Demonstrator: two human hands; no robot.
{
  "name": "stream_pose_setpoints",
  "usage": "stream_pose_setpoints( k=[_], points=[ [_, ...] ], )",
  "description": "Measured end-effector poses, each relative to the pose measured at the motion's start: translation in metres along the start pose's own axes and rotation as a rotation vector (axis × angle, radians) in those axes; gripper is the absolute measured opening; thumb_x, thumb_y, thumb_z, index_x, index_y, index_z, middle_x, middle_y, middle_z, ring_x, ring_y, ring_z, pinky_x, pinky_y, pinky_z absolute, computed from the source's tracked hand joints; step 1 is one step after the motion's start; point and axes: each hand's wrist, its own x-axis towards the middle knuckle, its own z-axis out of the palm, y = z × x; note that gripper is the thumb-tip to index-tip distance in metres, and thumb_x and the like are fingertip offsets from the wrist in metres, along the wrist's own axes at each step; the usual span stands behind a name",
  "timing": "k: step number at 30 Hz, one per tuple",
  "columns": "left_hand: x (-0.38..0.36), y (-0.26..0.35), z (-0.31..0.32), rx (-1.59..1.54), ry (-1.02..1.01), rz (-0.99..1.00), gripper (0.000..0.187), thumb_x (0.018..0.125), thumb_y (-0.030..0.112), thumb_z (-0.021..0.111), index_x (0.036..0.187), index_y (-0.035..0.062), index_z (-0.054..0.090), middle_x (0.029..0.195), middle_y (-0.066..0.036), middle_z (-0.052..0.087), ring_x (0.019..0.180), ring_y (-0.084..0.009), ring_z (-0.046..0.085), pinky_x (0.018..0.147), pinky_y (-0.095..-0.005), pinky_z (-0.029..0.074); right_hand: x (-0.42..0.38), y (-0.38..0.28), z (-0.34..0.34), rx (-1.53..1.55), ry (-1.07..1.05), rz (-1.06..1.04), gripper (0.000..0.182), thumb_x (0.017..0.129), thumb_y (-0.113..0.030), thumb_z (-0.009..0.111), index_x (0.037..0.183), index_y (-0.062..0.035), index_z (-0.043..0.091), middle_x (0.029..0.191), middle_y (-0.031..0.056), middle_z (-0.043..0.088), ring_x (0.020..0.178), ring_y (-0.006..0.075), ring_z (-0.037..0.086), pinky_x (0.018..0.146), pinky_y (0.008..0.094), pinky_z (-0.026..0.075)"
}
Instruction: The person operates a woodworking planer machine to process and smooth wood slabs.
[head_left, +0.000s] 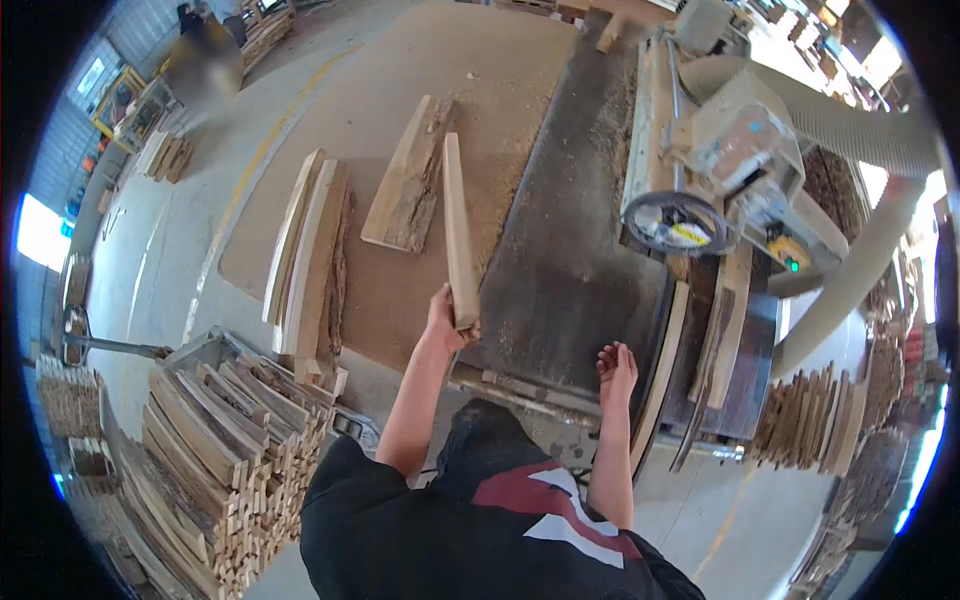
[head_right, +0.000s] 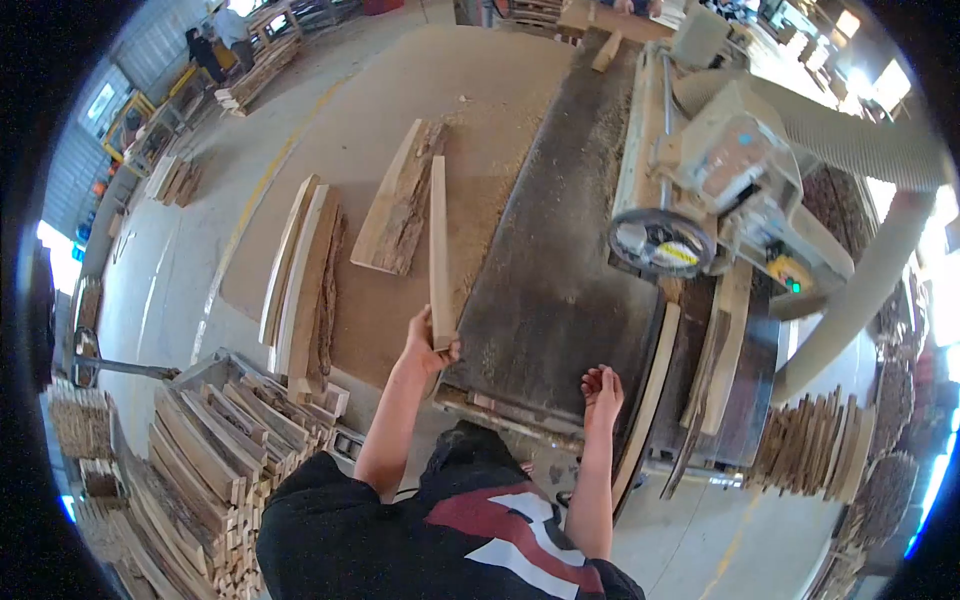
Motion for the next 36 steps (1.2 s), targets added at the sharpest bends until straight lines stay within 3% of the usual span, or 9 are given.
stream_pose_setpoints(
  k=[1,4,10,13,16,21,24,28,36],
  points=[
    [0.026,-0.028,-0.042,-0.308,-0.505,-0.206,0.026,0.102,0.032,0.049,0.087,0.0118,0.056,0.063,-0.002,0.059,0.053,-0.0180,0.058,0.057,-0.0358,0.044,-0.015,0.001,-0.003,0.012,0.012,-0.001,0.023,0.104,-0.026,0.059,0.114,-0.0058,0.064,0.096,0.0072,0.070,0.082,0.0165,0.069,0.066,0.0298,0.055],
    [-0.018,-0.085,-0.016,-0.873,-1.047,-0.513,0.022,0.101,0.027,0.052,0.085,0.0137,0.056,0.058,0.004,0.055,0.050,-0.0103,0.053,0.058,-0.0305,0.042,-0.057,0.002,0.000,-0.068,-0.020,0.109,0.025,0.103,-0.029,0.060,0.115,-0.0071,0.065,0.098,0.0055,0.070,0.085,0.0157,0.069,0.069,0.0291,0.054],
    [-0.032,-0.156,-0.023,-0.390,-0.913,-0.564,0.024,0.098,0.034,0.057,0.089,0.0111,0.058,0.067,0.002,0.057,0.050,-0.0128,0.050,0.056,-0.0296,0.041,-0.135,0.001,0.009,-0.398,-0.362,0.141,0.043,0.104,-0.043,0.054,0.125,-0.0062,0.063,0.116,0.0050,0.069,0.102,0.0156,0.066,0.083,0.0334,0.055],
    [-0.065,-0.184,0.003,0.321,0.137,0.010,0.066,0.096,0.068,0.046,0.090,0.0045,0.065,0.072,-0.010,0.064,0.061,-0.0245,0.062,0.051,-0.0360,0.041,-0.170,-0.016,0.005,-0.575,-0.534,0.312,0.049,0.105,-0.046,0.052,0.130,-0.0049,0.061,0.121,0.0068,0.068,0.106,0.0170,0.066,0.086,0.0347,0.055],
    [-0.074,-0.204,0.006,1.290,0.249,0.312,0.079,0.099,0.068,0.038,0.107,-0.0041,0.070,0.083,-0.025,0.070,0.086,-0.0378,0.072,0.076,-0.0496,0.056,-0.187,-0.004,-0.010,-0.585,-0.678,0.479,0.054,0.104,-0.051,0.049,0.132,-0.0051,0.059,0.124,0.0080,0.067,0.106,0.0185,0.067,0.084,0.0357,0.057],
    [-0.072,-0.241,0.033,1.923,0.176,0.736,0.065,0.094,0.061,0.055,0.117,0.0011,0.068,0.123,-0.033,0.062,0.122,-0.0464,0.056,0.097,-0.0527,0.047,-0.194,0.045,-0.063,-0.001,-0.276,0.505,0.036,0.097,-0.025,0.069,0.124,-0.0025,0.058,0.111,0.0085,0.068,0.100,0.0199,0.069,0.076,0.0326,0.058],
    [-0.047,-0.273,0.063,2.020,0.226,1.216,0.066,0.094,0.055,0.059,0.136,0.0034,0.057,0.146,-0.029,0.044,0.140,-0.0437,0.038,0.107,-0.0548,0.037,-0.172,0.065,-0.102,0.056,-0.119,0.403,0.033,0.099,-0.029,0.066,0.122,-0.0071,0.057,0.109,0.0043,0.067,0.096,0.0171,0.067,0.078,0.0323,0.056],
    [0.030,-0.336,0.077,1.876,0.122,1.287,0.078,0.098,0.049,0.056,0.148,-0.0073,0.036,0.153,-0.030,0.035,0.145,-0.0456,0.030,0.114,-0.0594,0.028,-0.157,0.067,-0.108,0.503,-0.027,0.408,0.029,0.102,-0.034,0.061,0.121,-0.0133,0.058,0.108,0.0007,0.064,0.092,0.0158,0.062,0.081,0.0307,0.051],
    [0.074,-0.321,0.146,1.728,0.163,1.251,0.080,0.098,0.043,0.059,0.148,-0.0128,0.031,0.152,-0.030,0.040,0.148,-0.0414,0.031,0.117,-0.0530,0.029,-0.097,0.010,-0.067,-0.095,0.107,0.348,0.042,0.105,-0.042,0.046,0.087,-0.0077,0.062,0.067,0.0065,0.061,0.052,0.0163,0.053,0.050,0.0311,0.044]
  ],
)
